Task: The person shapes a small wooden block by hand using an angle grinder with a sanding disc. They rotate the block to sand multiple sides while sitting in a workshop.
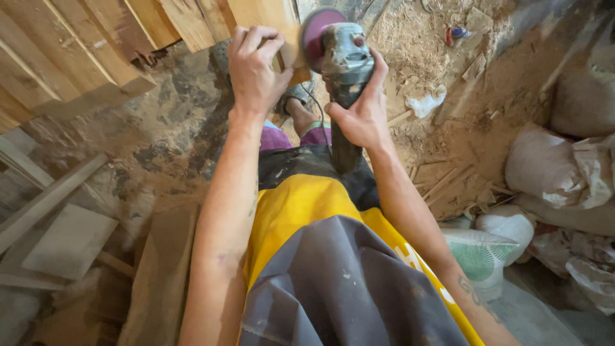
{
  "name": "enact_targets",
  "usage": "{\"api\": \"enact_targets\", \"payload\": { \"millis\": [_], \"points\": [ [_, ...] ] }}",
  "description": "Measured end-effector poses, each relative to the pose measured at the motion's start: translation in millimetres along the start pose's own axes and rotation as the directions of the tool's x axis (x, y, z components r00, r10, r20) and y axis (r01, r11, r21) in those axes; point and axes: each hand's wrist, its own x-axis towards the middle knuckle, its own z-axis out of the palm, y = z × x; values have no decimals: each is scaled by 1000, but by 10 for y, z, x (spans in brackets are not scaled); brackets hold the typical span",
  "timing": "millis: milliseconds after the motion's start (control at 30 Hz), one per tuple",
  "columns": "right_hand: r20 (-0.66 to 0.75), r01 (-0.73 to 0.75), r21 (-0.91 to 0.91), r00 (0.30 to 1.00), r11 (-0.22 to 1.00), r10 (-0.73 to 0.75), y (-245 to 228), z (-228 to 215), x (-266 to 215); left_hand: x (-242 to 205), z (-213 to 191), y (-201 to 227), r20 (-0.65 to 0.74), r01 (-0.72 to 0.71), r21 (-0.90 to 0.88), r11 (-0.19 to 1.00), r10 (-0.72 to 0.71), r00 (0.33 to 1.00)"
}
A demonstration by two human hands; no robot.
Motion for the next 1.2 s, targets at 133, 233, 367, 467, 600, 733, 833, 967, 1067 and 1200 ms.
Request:
{"api": "enact_targets", "payload": {
  "millis": [133,233,367,467,600,733,833,967,1067,1200],
  "points": [
    [-77,85,-45,993,995,-88,155,-37,7,-71,11,0,-18,17,-15,1000,-17,1000],
    [-108,-3,0,994,1000,3,243,-104,22,-13,33,-7,6,28,-13,1000,-28,1000],
    [-97,-82,214,990,973,105,322,-153,-14,51,12,-46,46,-100,91,991,96,994],
    [-119,7,184,993,983,15,351,-199,-61,37,-44,-50,-28,-172,178,969,179,983],
    [-119,20,208,993,978,5,266,-183,-44,8,-23,86,-18,139,191,972,-138,990],
    [-96,-34,189,994,981,53,200,-154,-66,-86,141,200,66,292,257,921,-318,946],
    [-59,6,189,998,982,6,148,-138,-54,-84,195,158,83,173,250,953,-199,976],
    [-46,52,107,998,993,-47,59,-114,-52,-80,123,64,39,30,223,974,-39,998],
    [-46,62,25,997,998,-61,8,-90,-35,-82,60,3,12,-1,98,995,0,1000],
    [-12,66,16,998,998,-66,-37,-6,-40,-97,32,-31,6,22,56,998,-23,1000]
  ]
}}
